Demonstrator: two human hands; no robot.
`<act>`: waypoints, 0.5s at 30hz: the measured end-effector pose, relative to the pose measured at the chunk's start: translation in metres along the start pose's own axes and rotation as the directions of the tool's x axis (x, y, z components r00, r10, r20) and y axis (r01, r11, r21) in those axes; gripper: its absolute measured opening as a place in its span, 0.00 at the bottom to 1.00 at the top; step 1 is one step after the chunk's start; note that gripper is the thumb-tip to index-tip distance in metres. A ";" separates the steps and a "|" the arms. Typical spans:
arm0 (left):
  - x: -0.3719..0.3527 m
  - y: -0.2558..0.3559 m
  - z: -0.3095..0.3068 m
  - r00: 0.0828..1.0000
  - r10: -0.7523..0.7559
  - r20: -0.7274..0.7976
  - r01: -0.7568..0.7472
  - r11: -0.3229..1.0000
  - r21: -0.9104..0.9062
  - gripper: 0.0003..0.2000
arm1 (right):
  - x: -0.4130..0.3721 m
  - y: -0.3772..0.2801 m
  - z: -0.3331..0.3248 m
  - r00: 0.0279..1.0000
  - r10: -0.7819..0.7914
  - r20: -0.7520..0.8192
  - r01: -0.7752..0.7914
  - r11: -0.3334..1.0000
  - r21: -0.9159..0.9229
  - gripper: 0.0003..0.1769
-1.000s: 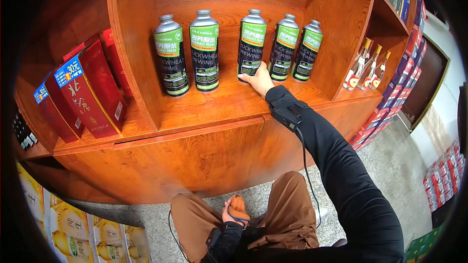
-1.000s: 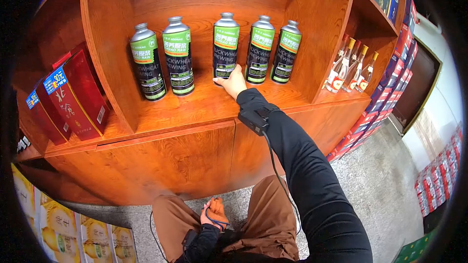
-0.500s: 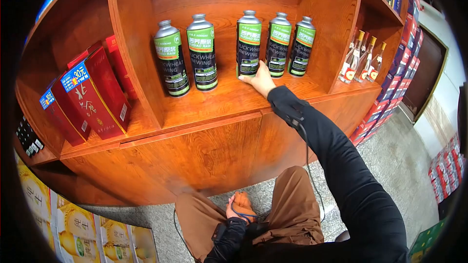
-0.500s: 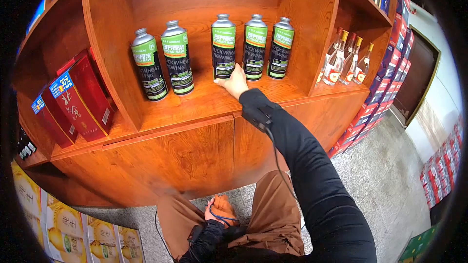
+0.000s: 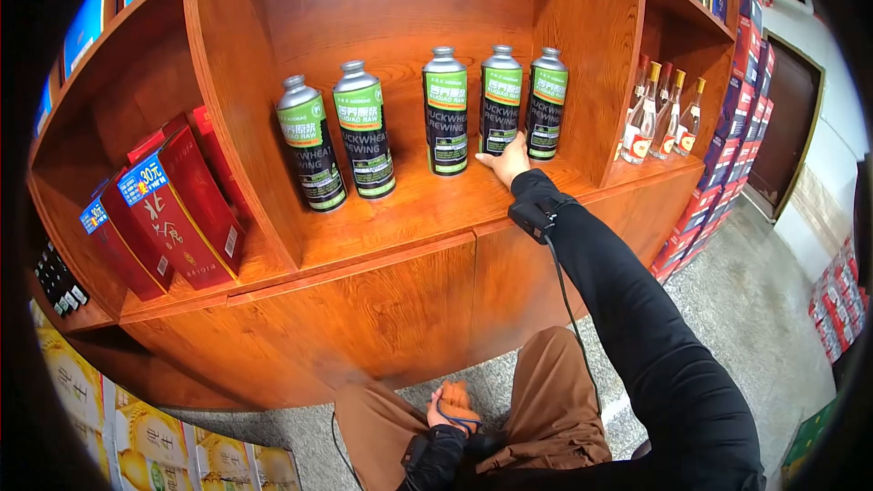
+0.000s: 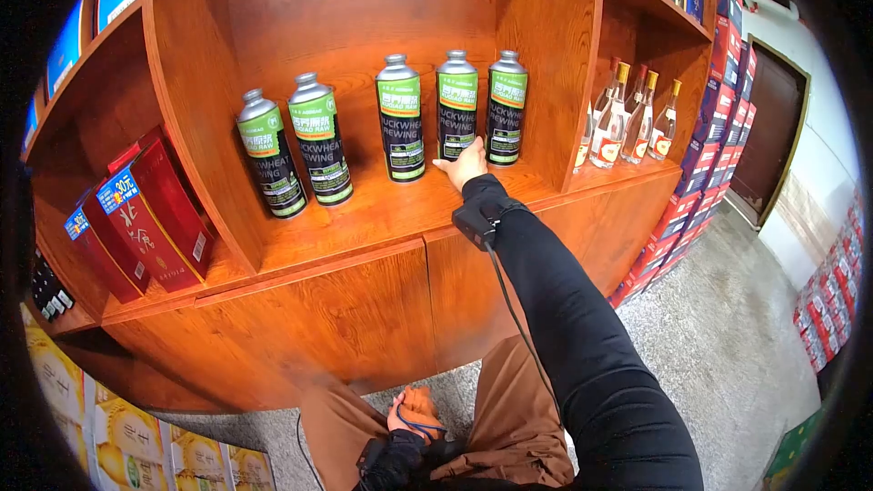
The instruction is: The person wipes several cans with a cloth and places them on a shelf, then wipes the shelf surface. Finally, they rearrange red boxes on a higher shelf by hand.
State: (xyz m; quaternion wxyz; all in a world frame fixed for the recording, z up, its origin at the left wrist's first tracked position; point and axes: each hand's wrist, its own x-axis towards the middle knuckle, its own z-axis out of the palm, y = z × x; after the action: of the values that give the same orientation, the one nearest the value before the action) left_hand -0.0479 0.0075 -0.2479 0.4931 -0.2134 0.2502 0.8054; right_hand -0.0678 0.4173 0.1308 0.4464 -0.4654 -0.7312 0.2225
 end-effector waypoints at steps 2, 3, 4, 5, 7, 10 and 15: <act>-0.005 0.005 0.003 0.996 -0.079 -0.036 0.081 0.996 0.029 0.11 | 0.003 0.003 -0.003 1.000 -0.002 0.016 0.001 1.000 0.030 0.58; 0.001 0.005 -0.005 0.997 -0.078 0.002 0.078 0.997 0.006 0.10 | 0.001 0.001 -0.002 1.000 -0.007 -0.001 0.007 1.000 0.018 0.57; 0.006 0.003 -0.009 0.997 -0.075 0.006 0.075 0.997 0.005 0.10 | 0.000 0.001 -0.003 1.000 -0.010 -0.018 0.010 1.000 0.003 0.57; 0.011 0.003 -0.014 0.998 -0.066 -0.008 0.066 0.998 0.013 0.10 | -0.001 0.001 -0.003 1.000 -0.011 -0.020 0.011 1.000 0.005 0.57; 0.024 0.001 -0.027 0.998 -0.054 -0.020 0.055 0.998 0.022 0.10 | 0.000 0.001 -0.004 1.000 -0.014 0.009 0.014 1.000 0.008 0.57; 0.035 0.002 -0.038 0.995 -0.091 -0.030 0.091 0.996 -0.001 0.10 | 0.001 0.005 -0.002 0.999 -0.039 -0.009 0.039 0.999 0.021 0.57; 0.039 -0.003 -0.044 1.000 -0.005 0.000 0.005 0.999 -0.042 0.09 | -0.001 0.012 0.007 0.988 -0.061 -0.142 0.061 0.998 -0.004 0.51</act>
State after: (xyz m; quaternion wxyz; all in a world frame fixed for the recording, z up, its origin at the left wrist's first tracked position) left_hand -0.0577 0.0089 -0.3060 0.4904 -0.2244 0.2328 0.8093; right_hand -0.0682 0.4227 0.1182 0.5040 -0.4573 -0.7114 0.1754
